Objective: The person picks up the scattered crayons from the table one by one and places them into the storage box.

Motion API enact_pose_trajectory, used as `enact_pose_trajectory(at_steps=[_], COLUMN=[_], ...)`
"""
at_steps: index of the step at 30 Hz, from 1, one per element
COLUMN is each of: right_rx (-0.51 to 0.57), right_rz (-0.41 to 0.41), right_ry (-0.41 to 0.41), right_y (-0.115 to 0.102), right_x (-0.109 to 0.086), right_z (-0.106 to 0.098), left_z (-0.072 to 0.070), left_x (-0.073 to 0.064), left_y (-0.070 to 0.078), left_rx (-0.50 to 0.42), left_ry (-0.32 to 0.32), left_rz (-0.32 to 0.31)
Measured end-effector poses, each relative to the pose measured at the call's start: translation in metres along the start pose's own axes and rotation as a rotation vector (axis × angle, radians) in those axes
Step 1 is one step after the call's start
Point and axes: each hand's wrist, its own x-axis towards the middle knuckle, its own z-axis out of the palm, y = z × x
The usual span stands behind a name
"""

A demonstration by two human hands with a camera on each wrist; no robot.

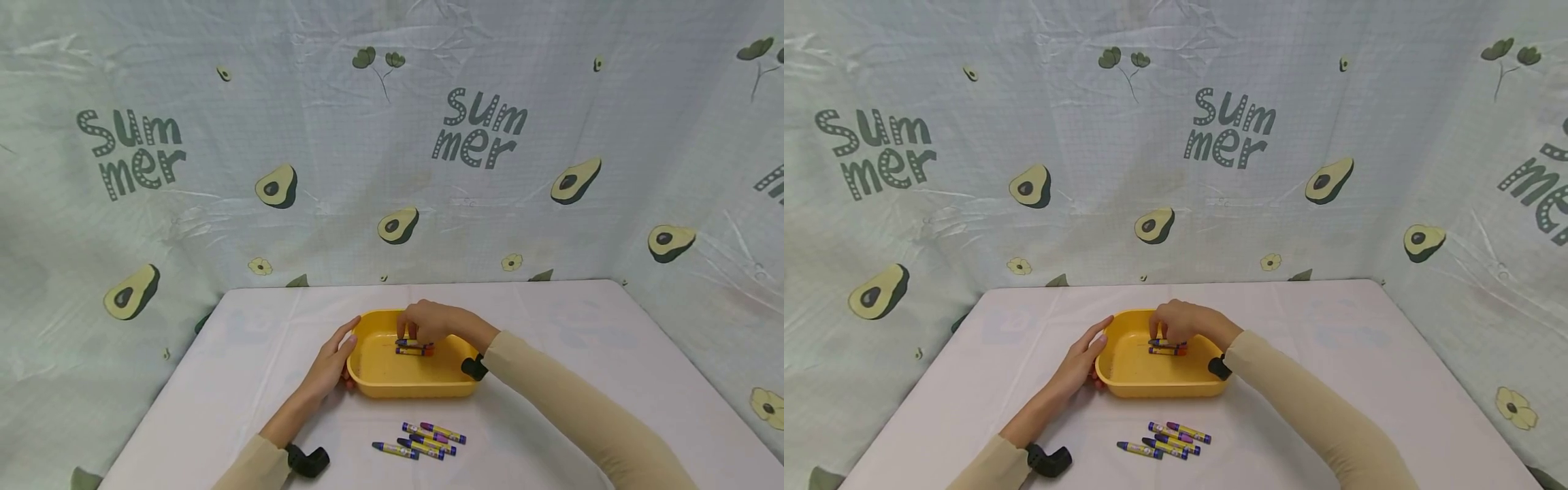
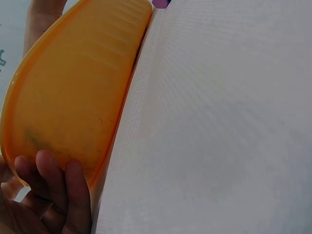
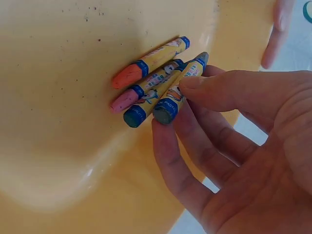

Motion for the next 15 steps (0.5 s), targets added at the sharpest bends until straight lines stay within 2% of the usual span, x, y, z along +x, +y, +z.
enact_pose_trajectory(at_steps=[9, 12, 15], right_rx=[-0.030, -0.023, -0.023], right_rz=[0.027, 0.034, 0.037], right_ry=[0.028, 0.035, 0.041], right_y=[-0.002, -0.003, -0.004], right_x=[0.001, 0.001, 0.001], right_z=[0.001, 0.001, 0.002], left_z=[0.000, 0.000, 0.000], left_x=[-0.018, -0.017, -0.010], left_y=[0.027, 0.026, 0.016], left_rx=[0.019, 0.014, 0.006], left_ry=[-0.040, -0.038, -0.025], left_rz=[0.009, 0.010, 0.000])
